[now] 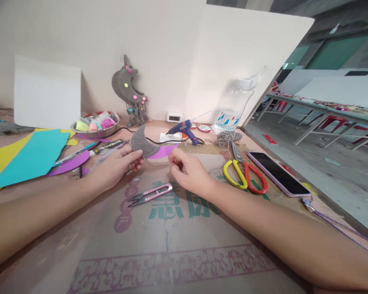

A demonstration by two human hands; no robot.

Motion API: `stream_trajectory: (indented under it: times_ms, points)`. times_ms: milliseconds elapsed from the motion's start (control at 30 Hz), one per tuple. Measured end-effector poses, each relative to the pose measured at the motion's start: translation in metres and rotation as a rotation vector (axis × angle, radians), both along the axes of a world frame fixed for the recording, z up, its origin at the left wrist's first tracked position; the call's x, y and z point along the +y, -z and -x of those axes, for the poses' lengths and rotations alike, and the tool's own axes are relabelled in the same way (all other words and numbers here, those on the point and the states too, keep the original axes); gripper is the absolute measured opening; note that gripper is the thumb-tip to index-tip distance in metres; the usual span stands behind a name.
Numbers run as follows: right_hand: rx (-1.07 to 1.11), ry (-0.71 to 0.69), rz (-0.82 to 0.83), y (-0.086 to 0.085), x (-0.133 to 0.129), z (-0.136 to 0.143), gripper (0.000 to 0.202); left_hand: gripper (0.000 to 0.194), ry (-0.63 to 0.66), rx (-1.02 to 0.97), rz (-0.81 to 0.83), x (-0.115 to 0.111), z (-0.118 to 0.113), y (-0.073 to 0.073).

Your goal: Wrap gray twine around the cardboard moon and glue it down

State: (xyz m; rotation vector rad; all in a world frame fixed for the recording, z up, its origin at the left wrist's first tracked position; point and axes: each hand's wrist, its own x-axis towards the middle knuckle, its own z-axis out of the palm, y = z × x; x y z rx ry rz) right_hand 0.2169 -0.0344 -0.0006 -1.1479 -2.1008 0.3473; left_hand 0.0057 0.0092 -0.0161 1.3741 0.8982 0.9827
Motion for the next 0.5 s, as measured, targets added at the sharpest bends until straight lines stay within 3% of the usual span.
stream_trajectory:
  times_ms: [167,333,500]
  points:
    - [0.030,0.141,-0.054,-0.021,0.007,-0.013,0.011,0.025,0.012,-0.013,-0.016,0.000,0.001,0.000]
    - [0.195,0.281,0.062,-0.038,0.023,-0.034,0.008,0.025,-0.010,0.034,-0.030,0.000,0.002,0.000]
    - [-0.017,0.358,-0.023,-0.035,0.041,-0.059,0.027,0.025,0.003,0.049,-0.101,-0.002,0.002,-0.003]
